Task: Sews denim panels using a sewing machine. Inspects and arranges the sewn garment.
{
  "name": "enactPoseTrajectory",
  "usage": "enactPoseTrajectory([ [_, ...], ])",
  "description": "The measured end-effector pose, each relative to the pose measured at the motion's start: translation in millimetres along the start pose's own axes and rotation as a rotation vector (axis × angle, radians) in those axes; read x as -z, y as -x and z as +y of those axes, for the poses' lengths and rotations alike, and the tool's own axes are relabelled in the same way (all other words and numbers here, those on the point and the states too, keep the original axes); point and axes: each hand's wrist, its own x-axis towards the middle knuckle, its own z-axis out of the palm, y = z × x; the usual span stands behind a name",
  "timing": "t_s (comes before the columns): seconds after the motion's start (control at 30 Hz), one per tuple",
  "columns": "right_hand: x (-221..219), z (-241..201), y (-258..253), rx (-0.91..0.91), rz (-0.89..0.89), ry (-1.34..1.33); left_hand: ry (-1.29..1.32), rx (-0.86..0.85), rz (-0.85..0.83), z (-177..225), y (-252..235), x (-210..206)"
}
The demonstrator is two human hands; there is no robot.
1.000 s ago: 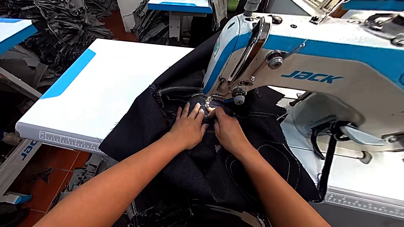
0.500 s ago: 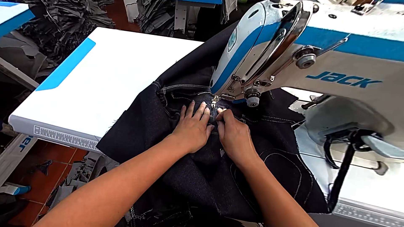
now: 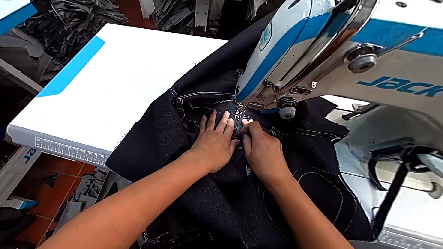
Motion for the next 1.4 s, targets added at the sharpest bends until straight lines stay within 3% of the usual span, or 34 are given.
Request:
enactPoseTrajectory([
  [0.23,-2.8,11.6,-20.7,0.006,0.0,-0.007,0.034,-0.031,0.035,-10.6,-19.1,4.0],
  [0.33,-2.5,16.5,-22.9,0.023,0.016,-0.03,0.13,-0.11,0.196,-21.9,-16.2,-3.3],
  [0.47,-3.8,23.3,-24.6,0.051,0.025,-0.064,0.212,-0.346,0.411,-35.6,-10.0,-14.1],
  [0.6,0.8,33.2,-19.5,0.155,0.039,-0.047,0.076,-0.308,0.382,-33.0,-11.0,-15.1],
  [0.83,3.1,39.5,-23.5,0.152,0.051,-0.083,-0.054,-0.237,0.376,-25.5,-7.7,-15.6],
  [1.4,-8.3,48.0,-42.6,0.109,0.05,-0.06,0.029,-0.267,0.359,-40.5,-32.4,-3.8],
])
